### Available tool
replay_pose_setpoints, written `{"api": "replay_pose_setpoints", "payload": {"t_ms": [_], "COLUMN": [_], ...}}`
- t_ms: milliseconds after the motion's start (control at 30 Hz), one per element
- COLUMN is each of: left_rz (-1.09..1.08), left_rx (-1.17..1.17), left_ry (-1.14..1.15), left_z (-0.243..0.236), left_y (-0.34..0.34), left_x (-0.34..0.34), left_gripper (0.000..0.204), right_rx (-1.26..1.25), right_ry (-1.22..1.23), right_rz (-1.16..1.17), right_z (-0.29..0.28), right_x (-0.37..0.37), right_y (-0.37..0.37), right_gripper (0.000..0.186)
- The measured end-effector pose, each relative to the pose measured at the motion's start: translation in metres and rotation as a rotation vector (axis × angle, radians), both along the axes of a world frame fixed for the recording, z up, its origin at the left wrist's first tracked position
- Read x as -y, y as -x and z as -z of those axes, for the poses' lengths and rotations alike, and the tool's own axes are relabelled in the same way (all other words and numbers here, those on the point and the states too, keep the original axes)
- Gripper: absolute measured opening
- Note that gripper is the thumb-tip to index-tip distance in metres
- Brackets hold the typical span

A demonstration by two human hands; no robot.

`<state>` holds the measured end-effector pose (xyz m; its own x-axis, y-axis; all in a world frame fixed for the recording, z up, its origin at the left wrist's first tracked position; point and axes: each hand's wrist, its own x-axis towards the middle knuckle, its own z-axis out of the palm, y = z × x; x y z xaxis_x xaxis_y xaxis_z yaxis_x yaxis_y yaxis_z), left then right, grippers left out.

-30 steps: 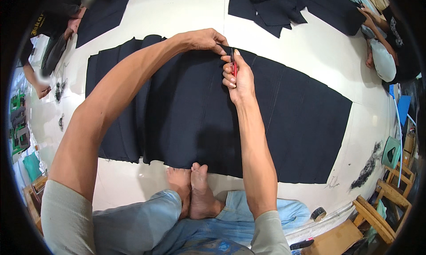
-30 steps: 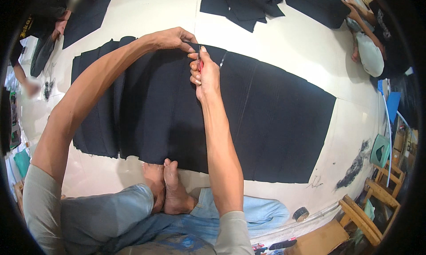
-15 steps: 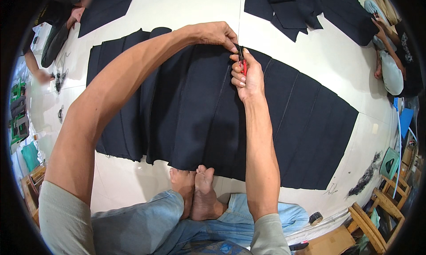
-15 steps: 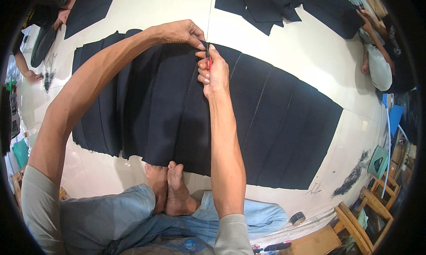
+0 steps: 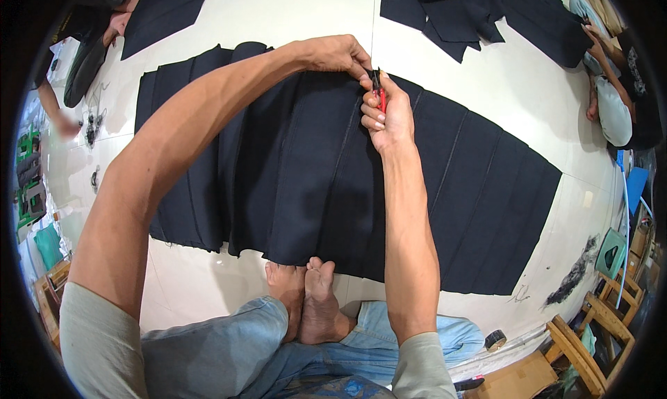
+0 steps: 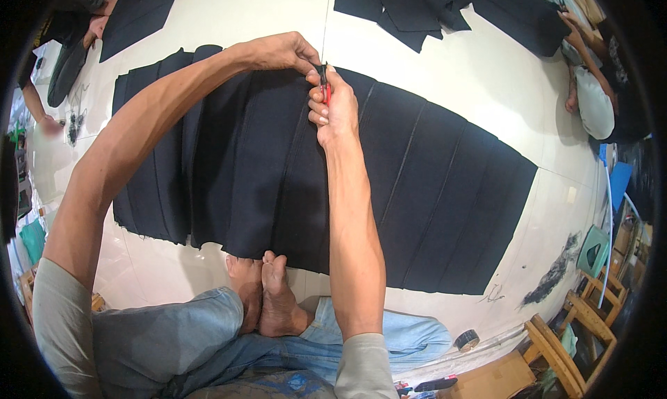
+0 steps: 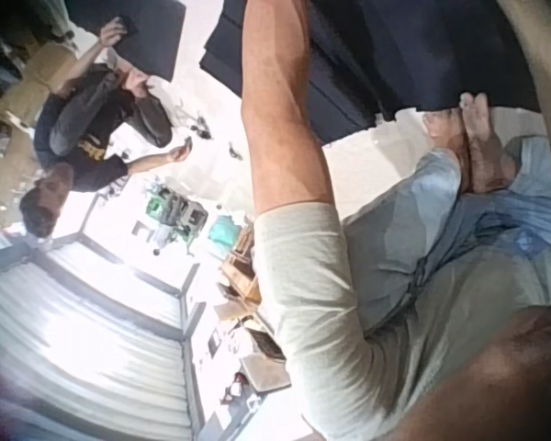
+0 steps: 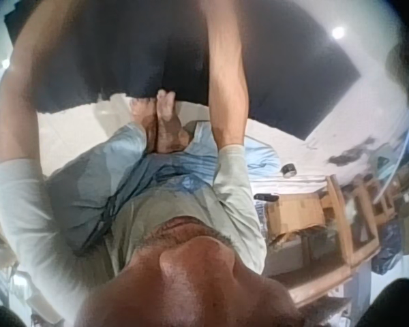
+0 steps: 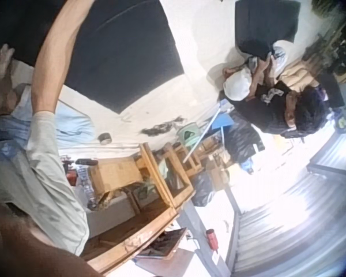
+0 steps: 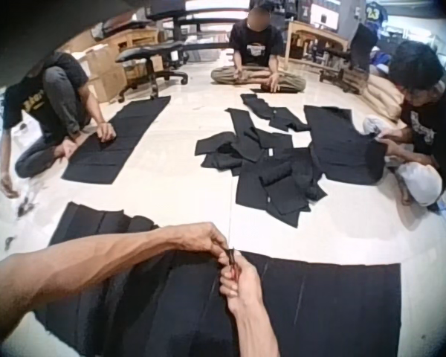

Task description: The person sits on the floor and uses scissors to cut a large piece of black fabric into smaller rectangular sections. They repeatedly align the fabric layers and make straight cuts along the edges, separating individual pieces.

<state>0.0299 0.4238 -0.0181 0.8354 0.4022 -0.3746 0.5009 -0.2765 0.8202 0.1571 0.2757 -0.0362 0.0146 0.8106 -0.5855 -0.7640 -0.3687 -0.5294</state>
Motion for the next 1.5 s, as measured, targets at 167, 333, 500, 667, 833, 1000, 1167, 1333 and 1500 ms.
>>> {"api": "replay_pose_setpoints", "payload": {"t_ms": [167,333,500,667,833,1000,1167,1333,1500], "left_rz": [0.023,0.08,0.214,-0.056,-0.152,-0.211,-0.393,-0.185,-0.152], "left_rx": [0.007,-0.097,-0.319,-0.026,0.038,0.098,0.25,-0.068,0.035], "left_ry": [-0.068,-0.181,-0.271,-0.111,-0.232,-0.151,0.062,-0.059,-0.201], "left_z": [-0.001,-0.018,-0.055,-0.029,0.008,0.015,0.019,0.007,0.01], "left_y": [-0.002,0.007,0.039,0.06,0.041,0.037,0.045,0.037,0.014], "left_x": [0.004,0.005,-0.008,0.003,0.011,0.006,0.008,0.005,0.017], "left_gripper": [0.026,0.032,0.039,0.046,0.066,0.07,0.079,0.073,0.044], "right_rx": [0.069,0.012,0.081,0.25,0.759,1.929,2.231,2.167,2.174], "right_ry": [0.062,0.022,0.005,0.052,0.1,0.079,0.38,0.297,0.226], "right_rz": [0.044,0.231,0.322,0.352,0.199,0.216,-0.125,-0.075,-0.074], "right_z": [0.001,0.004,0.004,0.002,-0.005,-0.005,0.031,0.023,0.025], "right_x": [-0.002,-0.004,0.0,0.001,0.025,0.13,0.23,0.219,0.224], "right_y": [0.002,0.008,0.014,0.007,-0.019,-0.052,-0.091,-0.159,-0.223], "right_gripper": [0.031,0.034,0.041,0.043,0.042,0.046,0.051,0.056,0.052]}}
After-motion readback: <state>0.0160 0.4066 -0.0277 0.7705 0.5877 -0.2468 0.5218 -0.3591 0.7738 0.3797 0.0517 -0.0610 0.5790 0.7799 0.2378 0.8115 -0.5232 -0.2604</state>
